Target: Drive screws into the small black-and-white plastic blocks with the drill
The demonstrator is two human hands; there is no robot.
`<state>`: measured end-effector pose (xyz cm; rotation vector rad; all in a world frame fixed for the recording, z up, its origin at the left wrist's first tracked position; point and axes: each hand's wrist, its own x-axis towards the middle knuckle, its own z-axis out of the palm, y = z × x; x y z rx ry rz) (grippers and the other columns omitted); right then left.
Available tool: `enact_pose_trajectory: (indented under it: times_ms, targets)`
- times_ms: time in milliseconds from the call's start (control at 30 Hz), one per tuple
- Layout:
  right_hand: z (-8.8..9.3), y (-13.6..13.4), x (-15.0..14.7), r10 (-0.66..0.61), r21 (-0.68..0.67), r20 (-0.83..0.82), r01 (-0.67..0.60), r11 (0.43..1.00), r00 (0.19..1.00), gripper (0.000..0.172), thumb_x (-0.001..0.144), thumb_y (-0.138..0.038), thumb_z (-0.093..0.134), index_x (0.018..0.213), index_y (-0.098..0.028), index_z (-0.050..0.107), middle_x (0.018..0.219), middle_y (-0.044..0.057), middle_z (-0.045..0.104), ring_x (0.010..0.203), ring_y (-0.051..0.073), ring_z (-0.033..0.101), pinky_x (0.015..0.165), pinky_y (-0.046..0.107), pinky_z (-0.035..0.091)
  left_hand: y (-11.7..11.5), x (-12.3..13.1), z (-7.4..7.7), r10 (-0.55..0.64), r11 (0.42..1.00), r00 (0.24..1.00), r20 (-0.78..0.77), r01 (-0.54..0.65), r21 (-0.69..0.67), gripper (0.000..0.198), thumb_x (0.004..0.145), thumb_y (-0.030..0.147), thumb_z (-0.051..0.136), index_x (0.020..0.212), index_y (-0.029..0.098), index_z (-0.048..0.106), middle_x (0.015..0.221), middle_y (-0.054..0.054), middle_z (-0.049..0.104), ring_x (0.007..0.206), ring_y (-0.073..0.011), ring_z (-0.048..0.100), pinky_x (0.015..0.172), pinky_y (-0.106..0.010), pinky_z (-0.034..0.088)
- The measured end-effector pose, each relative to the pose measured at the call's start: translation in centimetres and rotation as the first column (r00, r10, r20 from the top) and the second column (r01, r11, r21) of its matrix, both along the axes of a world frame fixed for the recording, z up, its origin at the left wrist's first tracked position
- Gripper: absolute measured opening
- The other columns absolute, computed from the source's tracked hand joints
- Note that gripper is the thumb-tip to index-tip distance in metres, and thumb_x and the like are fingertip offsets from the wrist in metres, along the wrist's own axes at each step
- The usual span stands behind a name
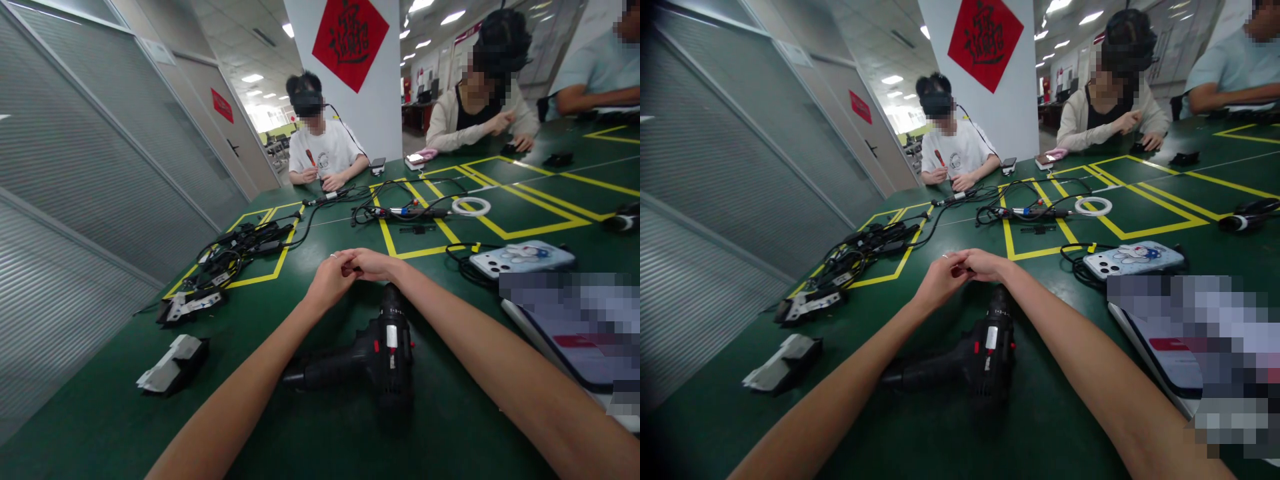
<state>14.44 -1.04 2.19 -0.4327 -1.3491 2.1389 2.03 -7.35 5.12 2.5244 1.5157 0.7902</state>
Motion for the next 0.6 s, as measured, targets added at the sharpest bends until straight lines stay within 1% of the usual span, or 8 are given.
enact_pose_trajectory:
  times_ms: [67, 133, 167, 233, 333, 400, 500, 600]
  targets:
    - [0.1, 0.1, 0.6, 0.023, -0.018, 0.009, -0.023, 1.000, 1.000, 0.025, 0.067, -0.004, 0.060, 0.088, -0.015, 0.058, 0.075, 0.001, 0.065, 0.070, 0.012, 0.062, 0.059, 0.020, 0.047, -0.2, -0.3, 0.3, 0.030, 1.000, 0.999, -0.031, -0.030, 0.002, 0.021, 0.078, 0.020, 0.055, 0.096, 0.017, 0.066, 0.091, -0.008, 0.065, 0.083, -0.0180, 0.059, 0.073, -0.029, 0.046]
    - [0.3, 0.4, 1.7, 0.047, -0.059, 0.037, -0.045, 0.997, 0.998, 0.032, 0.071, -0.011, 0.065, 0.100, -0.017, 0.055, 0.086, 0.005, 0.066, 0.077, 0.016, 0.065, 0.067, 0.027, 0.052, -0.6, -1.3, 0.8, 0.081, 0.997, 0.995, -0.059, -0.081, 0.011, 0.021, 0.079, 0.024, 0.053, 0.094, 0.017, 0.065, 0.089, -0.009, 0.064, 0.083, -0.0187, 0.059, 0.074, -0.031, 0.046]
    - [0.4, 0.6, 2.3, 0.032, -0.085, 0.053, -0.027, 0.996, 0.998, 0.037, 0.072, -0.014, 0.067, 0.105, -0.018, 0.052, 0.089, 0.007, 0.067, 0.078, 0.017, 0.066, 0.069, 0.032, 0.053, -0.9, -2.1, 1.2, 0.112, 0.994, 0.991, -0.073, -0.112, 0.011, 0.023, 0.080, 0.027, 0.053, 0.096, 0.017, 0.065, 0.090, -0.009, 0.065, 0.084, -0.0191, 0.060, 0.075, -0.031, 0.046]
    - [0.5, 1.1, 3.6, -0.036, -0.109, 0.044, 0.041, 0.993, 0.998, 0.042, 0.075, -0.020, 0.067, 0.111, -0.018, 0.047, 0.092, 0.009, 0.066, 0.082, 0.019, 0.066, 0.073, 0.036, 0.053, -1.7, -4.3, 2.0, 0.181, 0.983, 0.975, -0.131, -0.185, -0.017, 0.029, 0.080, 0.034, 0.051, 0.099, 0.015, 0.064, 0.092, -0.010, 0.065, 0.085, -0.0198, 0.061, 0.077, -0.032, 0.047]
    - [0.5, 1.9, 4.7, -0.178, -0.152, -0.038, 0.170, 0.974, 0.983, 0.033, 0.081, -0.024, 0.061, 0.111, -0.017, 0.048, 0.094, 0.010, 0.066, 0.084, 0.019, 0.066, 0.076, 0.036, 0.053, -3.7, -8.5, 3.8, 0.265, 0.950, 0.925, -0.272, -0.298, -0.088, 0.037, 0.081, 0.040, 0.048, 0.102, 0.014, 0.064, 0.096, -0.010, 0.066, 0.085, -0.0205, 0.062, 0.079, -0.032, 0.047]
    - [0.6, 2.2, 5.0, -0.223, -0.191, -0.066, 0.207, 0.959, 0.973, 0.029, 0.083, -0.023, 0.059, 0.110, -0.017, 0.049, 0.095, 0.010, 0.065, 0.085, 0.019, 0.065, 0.077, 0.035, 0.052, -5.5, -11.8, 5.2, 0.348, 0.909, 0.866, -0.359, -0.405, -0.096, 0.040, 0.080, 0.043, 0.048, 0.103, 0.015, 0.064, 0.101, -0.010, 0.066, 0.088, -0.0213, 0.062, 0.082, -0.033, 0.046]
    - [0.9, 2.7, 5.4, -0.239, -0.228, -0.090, 0.214, 0.950, 0.967, 0.026, 0.082, -0.023, 0.058, 0.106, -0.016, 0.052, 0.094, 0.011, 0.066, 0.084, 0.019, 0.065, 0.076, 0.035, 0.052, -8.8, -17.4, 7.2, 0.468, 0.816, 0.751, -0.466, -0.570, -0.099, 0.047, 0.078, 0.050, 0.047, 0.110, 0.017, 0.061, 0.104, -0.007, 0.067, 0.091, -0.0221, 0.063, 0.082, -0.032, 0.046]
    - [0.7, 3.2, 6.5, -0.340, -0.246, -0.143, 0.300, 0.922, 0.929, 0.020, 0.081, -0.022, 0.057, 0.101, -0.015, 0.055, 0.091, 0.010, 0.066, 0.083, 0.018, 0.064, 0.077, 0.034, 0.052, -12.0, -23.1, 8.1, 0.555, 0.709, 0.628, -0.545, -0.700, -0.085, 0.048, 0.075, 0.053, 0.050, 0.109, 0.021, 0.062, 0.104, -0.004, 0.068, 0.091, -0.0224, 0.063, 0.079, -0.031, 0.046]
